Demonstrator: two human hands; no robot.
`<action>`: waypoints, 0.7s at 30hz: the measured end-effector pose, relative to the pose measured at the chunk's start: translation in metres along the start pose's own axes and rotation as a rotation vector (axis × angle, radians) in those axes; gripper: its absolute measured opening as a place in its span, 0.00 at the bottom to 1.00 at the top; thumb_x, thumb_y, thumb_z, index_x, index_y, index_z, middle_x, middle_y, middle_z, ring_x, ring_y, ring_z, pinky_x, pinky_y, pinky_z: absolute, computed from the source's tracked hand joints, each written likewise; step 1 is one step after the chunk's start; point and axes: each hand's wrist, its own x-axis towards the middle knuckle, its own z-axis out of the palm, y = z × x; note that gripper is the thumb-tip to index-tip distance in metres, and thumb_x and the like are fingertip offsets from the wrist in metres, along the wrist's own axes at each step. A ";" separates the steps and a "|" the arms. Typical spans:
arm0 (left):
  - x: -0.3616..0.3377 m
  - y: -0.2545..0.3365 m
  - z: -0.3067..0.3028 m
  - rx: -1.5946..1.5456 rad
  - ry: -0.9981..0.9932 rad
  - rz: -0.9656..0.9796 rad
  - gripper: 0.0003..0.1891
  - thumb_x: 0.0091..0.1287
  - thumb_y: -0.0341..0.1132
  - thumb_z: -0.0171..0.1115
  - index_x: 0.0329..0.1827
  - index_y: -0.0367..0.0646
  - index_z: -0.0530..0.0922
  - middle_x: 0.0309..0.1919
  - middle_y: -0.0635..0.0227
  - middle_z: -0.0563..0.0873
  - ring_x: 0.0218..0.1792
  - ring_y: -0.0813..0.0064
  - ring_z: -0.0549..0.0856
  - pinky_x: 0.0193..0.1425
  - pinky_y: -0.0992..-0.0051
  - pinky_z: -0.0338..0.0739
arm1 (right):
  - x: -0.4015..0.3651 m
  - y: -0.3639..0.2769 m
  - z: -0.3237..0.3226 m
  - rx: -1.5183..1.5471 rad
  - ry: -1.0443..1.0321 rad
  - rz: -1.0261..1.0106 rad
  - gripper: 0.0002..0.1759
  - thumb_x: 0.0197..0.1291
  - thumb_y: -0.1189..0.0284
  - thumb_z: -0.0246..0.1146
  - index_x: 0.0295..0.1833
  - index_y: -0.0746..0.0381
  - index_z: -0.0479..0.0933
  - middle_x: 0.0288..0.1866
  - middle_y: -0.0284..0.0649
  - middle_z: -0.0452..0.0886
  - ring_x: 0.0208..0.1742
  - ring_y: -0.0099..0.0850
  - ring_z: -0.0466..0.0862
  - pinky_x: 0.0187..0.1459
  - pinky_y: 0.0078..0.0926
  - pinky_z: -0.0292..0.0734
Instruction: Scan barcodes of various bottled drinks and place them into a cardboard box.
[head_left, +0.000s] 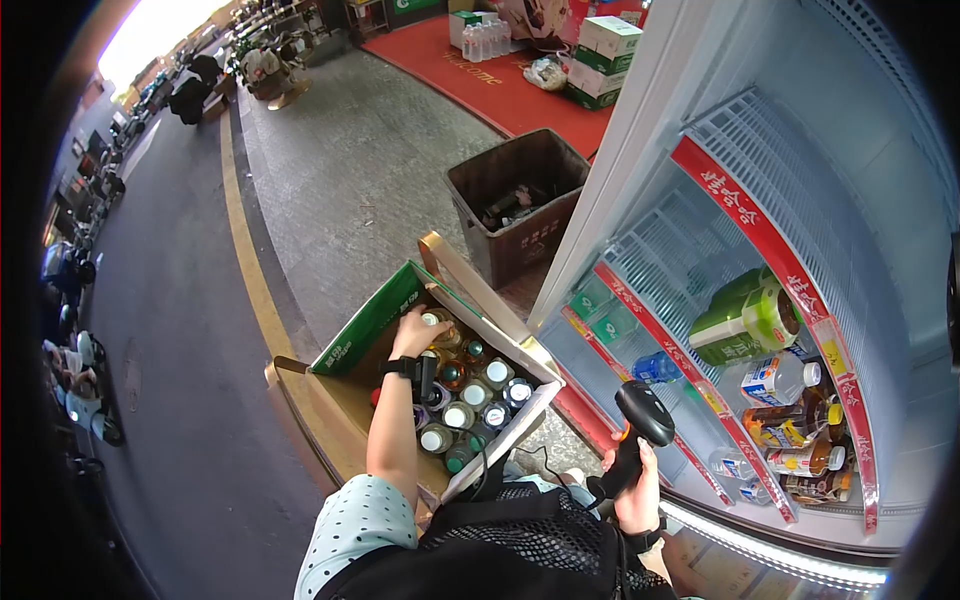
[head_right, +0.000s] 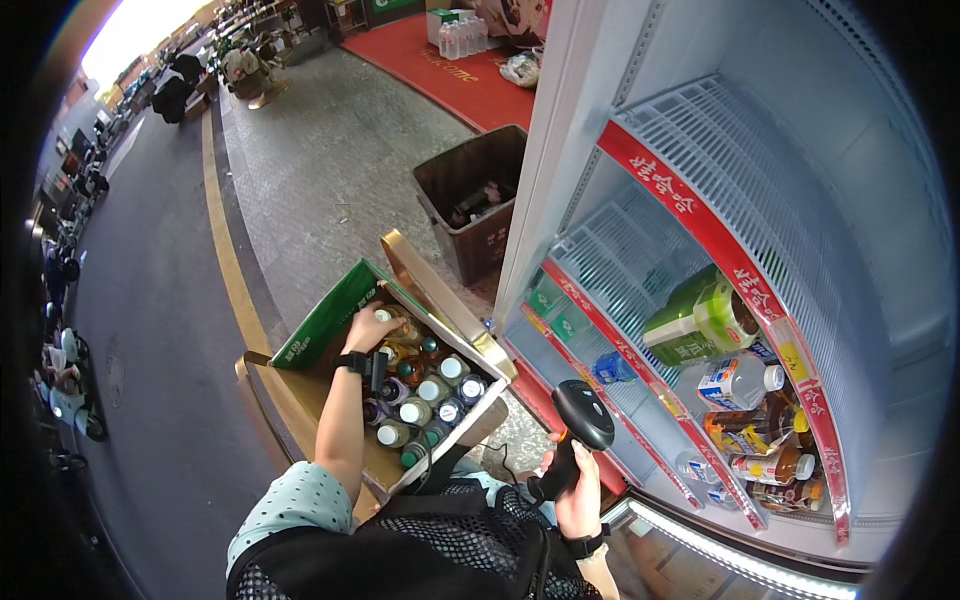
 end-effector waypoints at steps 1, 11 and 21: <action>-0.017 0.024 -0.018 -0.045 0.057 0.031 0.33 0.45 0.42 0.70 0.51 0.28 0.71 0.41 0.50 0.81 0.44 0.65 0.82 0.49 0.74 0.75 | 0.000 -0.002 -0.002 0.008 -0.036 0.016 0.17 0.59 0.62 0.52 0.46 0.66 0.70 0.33 0.37 0.74 0.29 0.24 0.73 0.33 0.21 0.68; -0.137 0.142 -0.081 -1.608 0.395 0.408 0.24 0.60 0.51 0.49 0.48 0.38 0.73 0.37 0.64 0.79 0.42 0.62 0.78 0.55 0.56 0.69 | -0.004 -0.017 -0.059 0.007 -0.137 0.015 0.22 0.60 0.61 0.52 0.55 0.63 0.65 0.40 0.37 0.74 0.29 0.25 0.73 0.32 0.23 0.69; -0.168 0.255 0.007 -1.647 -0.642 1.035 0.15 0.52 0.50 0.51 0.24 0.47 0.73 0.27 0.71 0.78 0.35 0.56 0.76 0.45 0.59 0.70 | -0.062 -0.088 -0.111 -0.043 -0.357 -0.196 0.31 0.39 0.67 0.68 0.49 0.71 0.68 0.38 0.49 0.76 0.29 0.35 0.78 0.29 0.29 0.73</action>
